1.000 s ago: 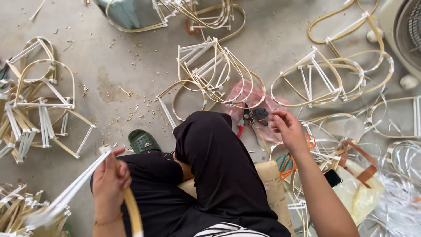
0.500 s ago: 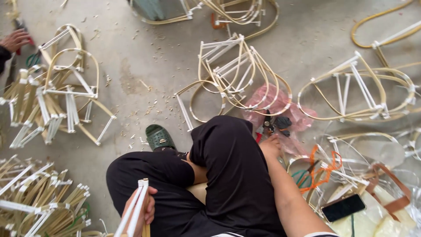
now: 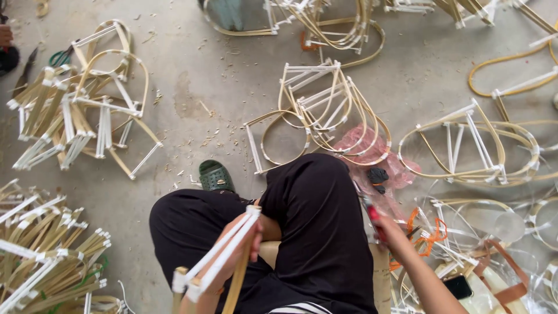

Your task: Assembling small wooden or bamboo furniture components using plastic connectors and hand tools.

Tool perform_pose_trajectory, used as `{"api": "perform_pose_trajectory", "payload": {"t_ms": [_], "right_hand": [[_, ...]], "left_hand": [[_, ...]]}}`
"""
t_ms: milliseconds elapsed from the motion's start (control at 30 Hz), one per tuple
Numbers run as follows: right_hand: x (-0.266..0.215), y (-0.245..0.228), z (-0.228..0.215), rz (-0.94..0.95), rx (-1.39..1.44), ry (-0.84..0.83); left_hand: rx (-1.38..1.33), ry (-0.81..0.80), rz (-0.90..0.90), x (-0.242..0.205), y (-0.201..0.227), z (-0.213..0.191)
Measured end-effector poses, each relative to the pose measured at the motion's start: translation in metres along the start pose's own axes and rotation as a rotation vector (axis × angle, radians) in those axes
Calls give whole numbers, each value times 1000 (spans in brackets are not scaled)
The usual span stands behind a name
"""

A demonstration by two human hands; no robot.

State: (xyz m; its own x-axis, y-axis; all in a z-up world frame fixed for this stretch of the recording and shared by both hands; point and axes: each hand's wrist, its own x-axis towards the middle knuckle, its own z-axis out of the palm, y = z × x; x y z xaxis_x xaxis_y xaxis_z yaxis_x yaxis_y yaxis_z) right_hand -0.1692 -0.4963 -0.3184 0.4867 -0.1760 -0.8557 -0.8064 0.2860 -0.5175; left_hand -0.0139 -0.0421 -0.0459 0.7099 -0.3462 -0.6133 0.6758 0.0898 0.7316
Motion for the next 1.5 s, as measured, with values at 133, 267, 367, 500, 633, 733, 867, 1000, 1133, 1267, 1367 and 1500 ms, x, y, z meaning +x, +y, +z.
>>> {"api": "perform_pose_trajectory", "payload": {"t_ms": [133,267,367,500,633,733,867,1000,1133,1267,1367,1500], "right_hand": [[-127,-67,14,-26,431,-194],[-207,-118,43,-245,155,-261],[-240,-139,80,-301,-190,-366],[-256,-144,109,-391,-431,-660],[-259,-140,126,-407,-132,-693],[-262,-147,147,-559,-967,-497],[-259,-130,136,-435,-449,-399],[-257,-131,154,-598,-828,-709],[-243,-103,136,-593,-444,-472],[-255,-126,154,-656,-627,-590],[-257,-126,145,-530,-655,-610],[-249,-125,131,-471,-322,-359]], "left_hand": [[-171,-245,-59,-7,29,21],[18,-227,-45,-25,44,40],[132,-293,38,-27,34,37],[207,-368,151,-41,37,37],[308,-333,152,-52,37,37],[196,-433,217,-52,38,33],[263,-376,157,-54,32,28],[357,-397,245,-50,30,28],[289,-359,174,-57,25,26],[347,-417,204,-51,31,27],[282,-393,166,-56,26,21],[265,-421,165,-55,39,25]]}}
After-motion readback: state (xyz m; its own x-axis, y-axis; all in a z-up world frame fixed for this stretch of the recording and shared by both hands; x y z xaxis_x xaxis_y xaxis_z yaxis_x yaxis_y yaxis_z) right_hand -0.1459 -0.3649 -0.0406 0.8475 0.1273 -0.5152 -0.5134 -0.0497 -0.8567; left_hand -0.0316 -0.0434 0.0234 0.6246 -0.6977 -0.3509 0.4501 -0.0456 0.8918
